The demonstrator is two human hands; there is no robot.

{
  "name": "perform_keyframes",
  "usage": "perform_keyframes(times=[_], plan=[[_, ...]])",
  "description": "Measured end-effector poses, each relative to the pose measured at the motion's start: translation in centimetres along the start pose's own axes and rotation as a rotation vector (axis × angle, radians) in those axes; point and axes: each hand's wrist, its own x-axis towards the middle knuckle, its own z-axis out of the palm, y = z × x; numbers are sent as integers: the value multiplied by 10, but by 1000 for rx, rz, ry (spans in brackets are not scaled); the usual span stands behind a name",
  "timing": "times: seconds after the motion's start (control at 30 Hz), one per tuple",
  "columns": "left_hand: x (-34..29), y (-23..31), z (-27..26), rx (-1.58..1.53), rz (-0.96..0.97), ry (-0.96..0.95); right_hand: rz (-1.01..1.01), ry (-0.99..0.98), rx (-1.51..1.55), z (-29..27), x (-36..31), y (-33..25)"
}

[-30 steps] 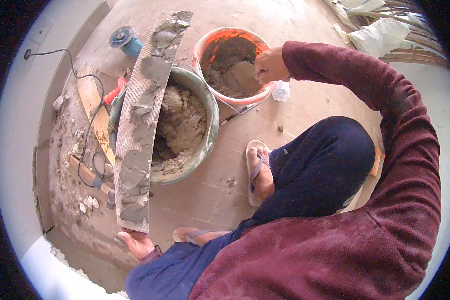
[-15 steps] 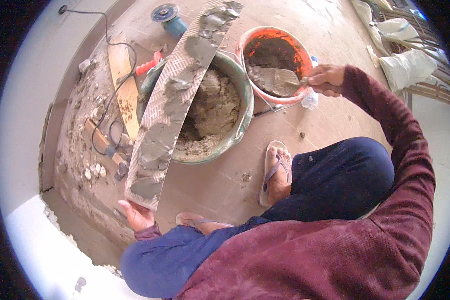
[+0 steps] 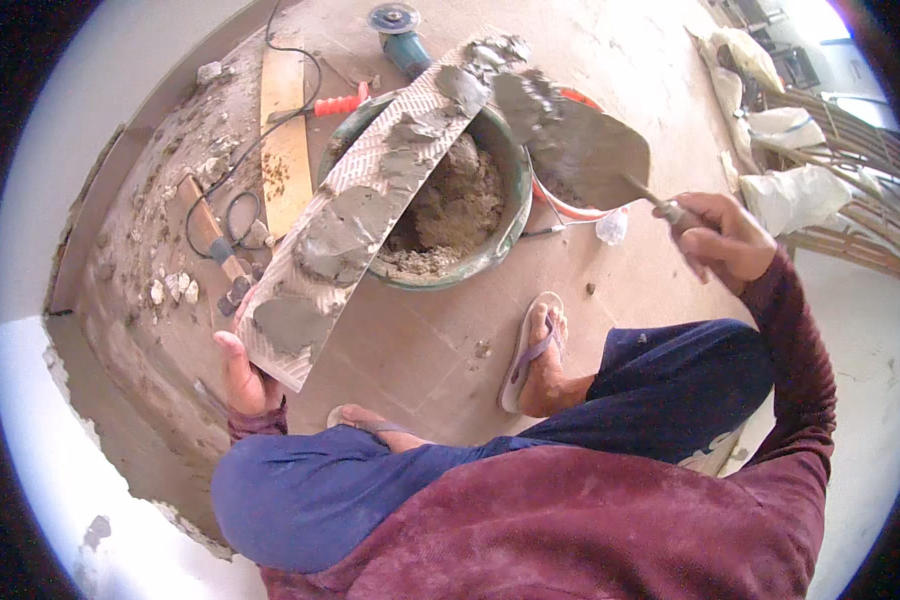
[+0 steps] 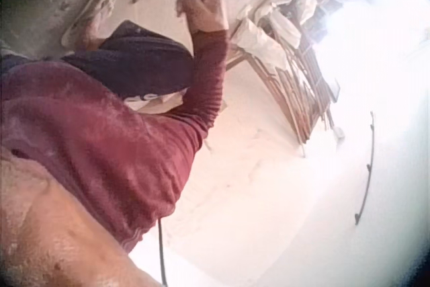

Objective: The person scoops adhesive from a bucket using a trowel and spreads it onto a rectangular tile. They then apply the adhesive to the wall and use a hammer to tap a metal strip into place.

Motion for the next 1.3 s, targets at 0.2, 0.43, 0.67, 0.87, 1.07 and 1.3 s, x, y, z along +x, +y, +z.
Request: perform_keyframes(times=[0.2,0.43,0.67,0.87,1.07,1.3], plan=[[0,6,6,-134,3,-37,-416,385,-603,101,41,23],[-7,14,10,-106,-14,35,-473,597,-698,197,78,70],[-9,19,17,-169,-30,60,-434,608,-590,258,82,74],[-4,16,18,-200,-19,90,-324,558,-682,267,63,102],[-4,10,7,-53,-30,43,-150,455,-520,232,-15,79],[-7,4,3,-9,61,26,-378,277,-614,179,35,-3]])
